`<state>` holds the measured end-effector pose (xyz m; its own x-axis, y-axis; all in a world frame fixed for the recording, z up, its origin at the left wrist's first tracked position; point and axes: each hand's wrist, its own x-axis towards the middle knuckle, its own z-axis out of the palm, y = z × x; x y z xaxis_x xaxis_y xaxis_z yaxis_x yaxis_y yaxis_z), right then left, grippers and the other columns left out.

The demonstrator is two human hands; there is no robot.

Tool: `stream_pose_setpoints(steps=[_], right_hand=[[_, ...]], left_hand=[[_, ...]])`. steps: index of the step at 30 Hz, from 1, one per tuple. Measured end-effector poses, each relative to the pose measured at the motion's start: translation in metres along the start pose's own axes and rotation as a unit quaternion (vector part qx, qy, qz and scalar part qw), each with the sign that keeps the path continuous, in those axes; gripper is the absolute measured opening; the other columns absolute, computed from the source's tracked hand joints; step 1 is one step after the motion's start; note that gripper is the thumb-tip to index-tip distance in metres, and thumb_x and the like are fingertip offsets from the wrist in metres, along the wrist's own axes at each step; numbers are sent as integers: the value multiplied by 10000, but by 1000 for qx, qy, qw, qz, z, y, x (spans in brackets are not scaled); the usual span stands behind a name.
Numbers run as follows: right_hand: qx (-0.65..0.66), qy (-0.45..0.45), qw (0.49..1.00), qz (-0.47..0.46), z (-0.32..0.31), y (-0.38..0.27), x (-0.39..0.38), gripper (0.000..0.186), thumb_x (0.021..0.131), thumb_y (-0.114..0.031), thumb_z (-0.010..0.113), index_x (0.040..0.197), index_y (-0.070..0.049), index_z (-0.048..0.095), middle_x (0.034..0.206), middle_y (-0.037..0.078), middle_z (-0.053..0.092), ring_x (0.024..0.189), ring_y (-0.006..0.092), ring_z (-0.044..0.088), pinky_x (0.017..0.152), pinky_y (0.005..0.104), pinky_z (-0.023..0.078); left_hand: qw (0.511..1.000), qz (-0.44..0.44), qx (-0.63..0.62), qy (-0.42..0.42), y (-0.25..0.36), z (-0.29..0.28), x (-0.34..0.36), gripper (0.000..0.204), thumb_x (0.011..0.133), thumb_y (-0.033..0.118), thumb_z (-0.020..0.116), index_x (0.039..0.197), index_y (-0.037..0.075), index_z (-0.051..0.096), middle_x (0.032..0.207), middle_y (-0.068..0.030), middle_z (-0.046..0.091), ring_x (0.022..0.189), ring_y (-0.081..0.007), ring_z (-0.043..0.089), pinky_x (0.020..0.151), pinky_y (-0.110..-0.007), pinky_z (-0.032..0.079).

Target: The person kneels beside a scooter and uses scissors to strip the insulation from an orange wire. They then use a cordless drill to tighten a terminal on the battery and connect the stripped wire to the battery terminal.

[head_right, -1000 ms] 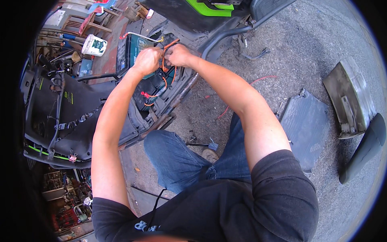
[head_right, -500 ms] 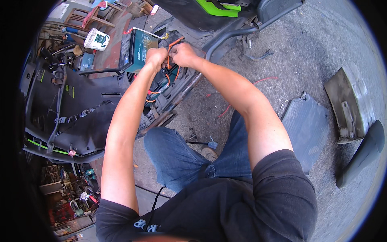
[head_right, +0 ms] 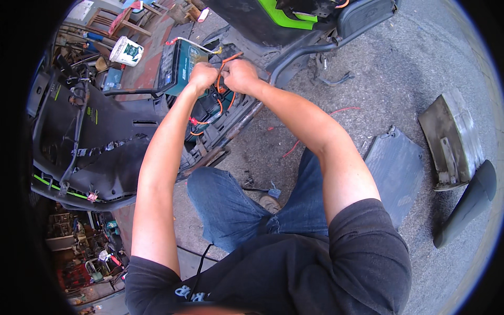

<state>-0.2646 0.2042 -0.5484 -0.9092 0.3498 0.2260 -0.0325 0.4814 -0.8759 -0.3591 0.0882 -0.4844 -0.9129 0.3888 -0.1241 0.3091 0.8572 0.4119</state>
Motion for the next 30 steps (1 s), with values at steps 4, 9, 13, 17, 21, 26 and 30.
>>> stream_pose_setpoints(steps=[4, 9, 13, 17, 21, 26, 30], right_hand=[[-74, 18, 996, -35, -5, -12, -11, 188, 884, -203, 646, 966, -74, 755, 928, 178, 736, 931, 397, 696, 843, 484, 544], [-134, 52, 982, -123, -1, -7, -13, 117, 879, -151, 636, 886, -46, 690, 914, 169, 717, 902, 386, 695, 804, 491, 546], [-167, 81, 956, -225, 2, 2, -8, 61, 849, -107, 637, 838, -50, 655, 848, 148, 696, 839, 353, 696, 757, 451, 559], [-173, 118, 930, -303, 3, 9, -8, 35, 823, -103, 647, 833, -70, 642, 813, 129, 684, 817, 324, 693, 729, 428, 561], [-182, 102, 939, -275, 3, 10, -11, 41, 840, -109, 634, 849, -69, 638, 821, 128, 682, 841, 321, 693, 732, 433, 560], [-136, 105, 956, -237, 3, 6, -11, 96, 901, -128, 606, 879, -45, 648, 895, 138, 698, 888, 351, 692, 780, 469, 555], [-133, 91, 965, -209, 2, 4, -12, 111, 905, -149, 616, 880, -47, 651, 919, 147, 702, 890, 353, 694, 783, 471, 556]], left_hand=[[998, 35, 34, 28, -2, 8, 5, 334, 827, 157, 570, 982, -104, 708, 916, -226, 722, 813, -302, 704, 681, -390, 511], [995, -72, -4, -65, 9, 5, 8, 359, 849, 187, 555, 1004, -81, 737, 959, -232, 745, 942, -351, 720, 833, -413, 553], [938, -180, -289, -67, 10, 9, 8, 251, 901, 183, 510, 786, 22, 664, 647, -79, 597, 541, -256, 561, 528, -417, 452], [827, -308, -453, -126, 4, 14, 9, 255, 925, 158, 466, 671, 160, 441, 547, 19, 359, 365, -112, 230, 397, -307, 184], [846, -275, -442, -111, 7, 11, 2, 182, 921, 137, 470, 774, 67, 551, 578, -31, 467, 388, -167, 396, 385, -329, 282], [994, 71, 70, 33, 21, -7, -22, 316, 942, 179, 520, 1109, -53, 654, 1013, -208, 686, 914, -367, 699, 749, -466, 548], [948, 238, 209, 22, 22, -23, -45, 331, 915, 201, 558, 1131, -31, 653, 1215, -252, 649, 1139, -446, 627, 984, -503, 507]])
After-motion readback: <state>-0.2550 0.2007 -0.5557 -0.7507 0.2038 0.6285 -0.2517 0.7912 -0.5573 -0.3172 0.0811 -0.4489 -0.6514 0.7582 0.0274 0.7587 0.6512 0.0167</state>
